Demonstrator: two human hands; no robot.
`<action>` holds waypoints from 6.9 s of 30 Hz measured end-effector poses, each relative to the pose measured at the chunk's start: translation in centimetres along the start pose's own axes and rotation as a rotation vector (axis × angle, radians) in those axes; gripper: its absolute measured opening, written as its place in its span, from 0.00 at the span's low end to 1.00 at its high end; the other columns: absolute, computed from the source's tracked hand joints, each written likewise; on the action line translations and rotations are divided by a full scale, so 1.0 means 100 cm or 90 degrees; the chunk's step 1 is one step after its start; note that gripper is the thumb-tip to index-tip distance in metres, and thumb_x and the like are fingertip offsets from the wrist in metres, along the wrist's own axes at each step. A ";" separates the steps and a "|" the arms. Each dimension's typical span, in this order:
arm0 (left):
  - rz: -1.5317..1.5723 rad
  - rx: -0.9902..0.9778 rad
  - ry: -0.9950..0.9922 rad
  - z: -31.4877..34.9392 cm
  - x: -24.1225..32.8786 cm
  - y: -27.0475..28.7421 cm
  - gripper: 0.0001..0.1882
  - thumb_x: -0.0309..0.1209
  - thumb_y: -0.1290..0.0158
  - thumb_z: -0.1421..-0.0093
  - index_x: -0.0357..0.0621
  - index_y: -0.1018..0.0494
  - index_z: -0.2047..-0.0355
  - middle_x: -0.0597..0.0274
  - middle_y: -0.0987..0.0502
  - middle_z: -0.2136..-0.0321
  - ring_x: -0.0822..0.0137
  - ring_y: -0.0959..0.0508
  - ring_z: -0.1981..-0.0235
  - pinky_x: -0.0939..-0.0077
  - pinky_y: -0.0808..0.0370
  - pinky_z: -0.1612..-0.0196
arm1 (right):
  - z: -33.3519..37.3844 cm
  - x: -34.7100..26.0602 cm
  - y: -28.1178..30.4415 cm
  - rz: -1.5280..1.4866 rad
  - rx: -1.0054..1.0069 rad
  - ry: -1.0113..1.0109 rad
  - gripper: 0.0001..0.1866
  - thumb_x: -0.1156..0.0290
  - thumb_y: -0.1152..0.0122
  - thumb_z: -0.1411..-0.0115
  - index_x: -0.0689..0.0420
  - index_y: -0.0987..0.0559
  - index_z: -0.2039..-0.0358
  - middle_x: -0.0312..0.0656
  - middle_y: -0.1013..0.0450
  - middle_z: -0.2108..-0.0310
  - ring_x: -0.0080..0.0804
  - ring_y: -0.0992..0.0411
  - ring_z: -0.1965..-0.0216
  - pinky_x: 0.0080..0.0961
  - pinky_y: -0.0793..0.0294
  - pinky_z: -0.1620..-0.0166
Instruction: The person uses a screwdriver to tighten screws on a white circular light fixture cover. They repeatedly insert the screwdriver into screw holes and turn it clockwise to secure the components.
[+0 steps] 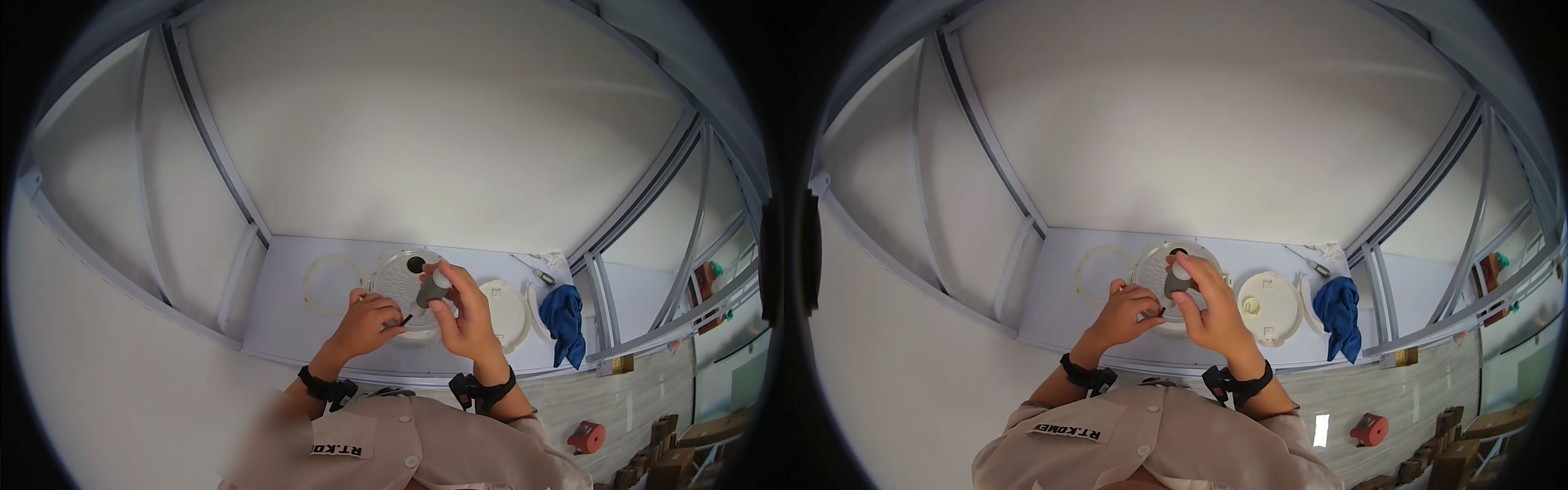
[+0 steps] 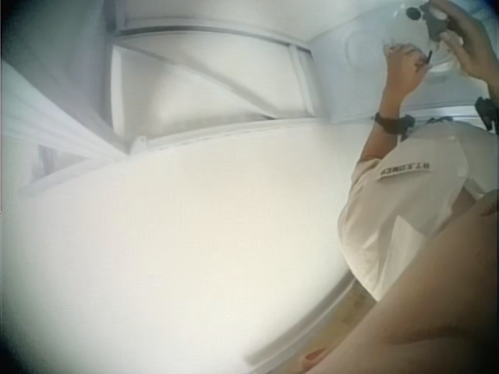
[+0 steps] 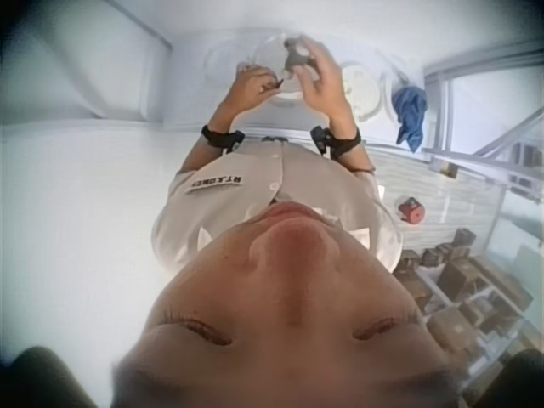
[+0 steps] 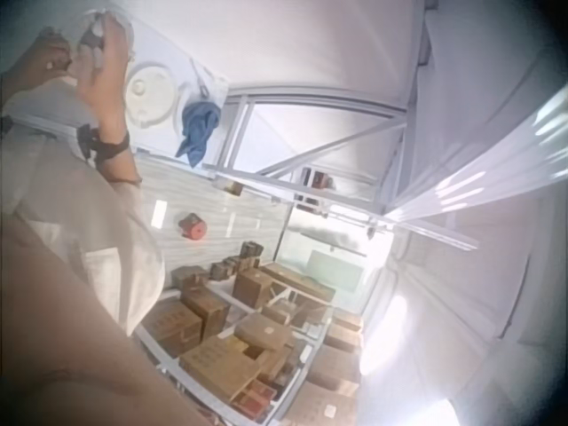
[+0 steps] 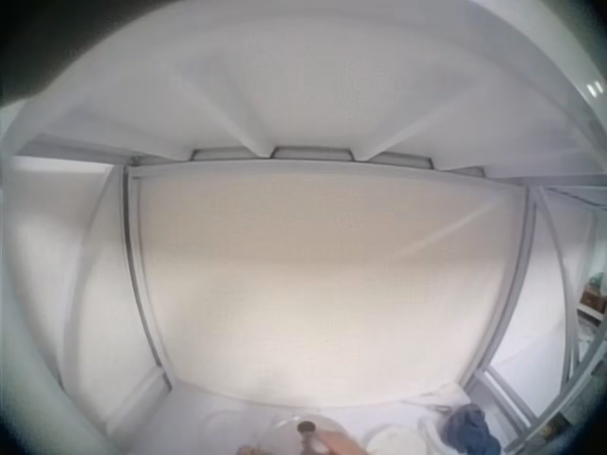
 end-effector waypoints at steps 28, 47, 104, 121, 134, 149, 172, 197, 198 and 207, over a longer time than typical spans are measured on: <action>-0.001 0.115 0.010 0.000 -0.014 0.005 0.25 0.38 0.24 0.45 0.46 0.15 0.49 0.61 0.19 0.44 0.54 0.22 0.43 0.56 0.29 0.36 | 0.017 0.015 0.027 -0.041 0.365 -0.005 0.32 0.75 0.37 0.25 0.62 0.37 0.25 0.59 0.30 0.33 0.46 0.23 0.37 0.45 0.20 0.35; -0.046 0.192 0.046 0.010 -0.011 -0.017 0.34 0.51 0.16 0.63 0.49 0.19 0.61 0.63 0.21 0.53 0.53 0.26 0.50 0.59 0.25 0.46 | 0.017 0.014 0.005 -0.086 0.317 -0.012 0.33 0.76 0.32 0.28 0.60 0.33 0.26 0.56 0.30 0.34 0.46 0.23 0.37 0.40 0.17 0.40; 0.351 0.023 0.190 0.007 -0.026 0.001 0.11 0.30 0.30 0.36 0.43 0.11 0.54 0.58 0.11 0.62 0.63 0.12 0.66 0.72 0.19 0.64 | -0.007 0.024 -0.003 -0.034 0.175 0.067 0.29 0.81 0.29 0.34 0.64 0.25 0.33 0.56 0.26 0.42 0.49 0.20 0.43 0.36 0.11 0.50; 0.087 0.146 0.023 0.006 -0.007 -0.026 0.09 0.32 0.27 0.41 0.44 0.10 0.62 0.61 0.11 0.66 0.61 0.13 0.71 0.71 0.18 0.68 | -0.004 0.025 0.000 0.015 0.186 0.069 0.28 0.74 0.21 0.38 0.61 0.21 0.38 0.52 0.22 0.46 0.43 0.19 0.45 0.27 0.17 0.59; 0.064 0.151 0.014 0.012 -0.006 -0.032 0.08 0.32 0.29 0.38 0.44 0.12 0.60 0.65 0.13 0.61 0.62 0.15 0.71 0.70 0.19 0.68 | -0.012 0.007 0.002 0.194 0.166 0.189 0.32 0.72 0.13 0.47 0.60 0.17 0.42 0.48 0.22 0.52 0.40 0.20 0.56 0.30 0.18 0.59; 0.043 0.150 -0.007 0.012 -0.005 -0.030 0.07 0.34 0.30 0.37 0.47 0.12 0.60 0.70 0.15 0.59 0.64 0.14 0.69 0.71 0.19 0.68 | -0.019 -0.005 -0.015 0.275 0.167 0.182 0.35 0.70 0.11 0.51 0.54 0.15 0.41 0.41 0.29 0.59 0.32 0.30 0.65 0.27 0.28 0.68; 0.068 0.130 0.023 0.015 -0.009 -0.031 0.08 0.37 0.30 0.37 0.50 0.12 0.60 0.70 0.14 0.59 0.62 0.13 0.68 0.69 0.18 0.66 | -0.028 -0.013 -0.031 0.209 0.168 0.135 0.32 0.76 0.17 0.47 0.57 0.17 0.41 0.45 0.25 0.56 0.40 0.25 0.59 0.32 0.21 0.58; 0.109 0.118 0.055 0.014 -0.007 -0.032 0.09 0.36 0.28 0.38 0.49 0.12 0.60 0.70 0.14 0.60 0.63 0.13 0.66 0.71 0.17 0.64 | -0.022 0.002 -0.004 -0.054 0.116 0.006 0.24 0.78 0.24 0.40 0.61 0.17 0.42 0.49 0.22 0.47 0.42 0.22 0.51 0.35 0.20 0.52; 0.111 0.117 0.057 0.014 -0.007 -0.032 0.09 0.36 0.28 0.38 0.49 0.12 0.60 0.70 0.14 0.60 0.63 0.13 0.66 0.71 0.17 0.63 | -0.024 0.002 -0.004 -0.058 0.128 0.015 0.24 0.78 0.24 0.39 0.61 0.17 0.42 0.49 0.22 0.47 0.42 0.22 0.51 0.35 0.20 0.52; 0.131 0.098 0.079 0.015 -0.009 -0.031 0.10 0.37 0.28 0.39 0.49 0.12 0.60 0.70 0.14 0.59 0.63 0.12 0.65 0.71 0.17 0.62 | -0.015 0.007 0.003 -0.096 0.075 -0.056 0.23 0.76 0.27 0.37 0.60 0.18 0.41 0.50 0.23 0.44 0.43 0.23 0.46 0.34 0.21 0.45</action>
Point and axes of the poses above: each hand's wrist, its own z-axis away from the middle knuckle, its own y-axis out of the back of the hand, x = y × z, the point moved 1 cm from there along -z, towards the middle knuckle
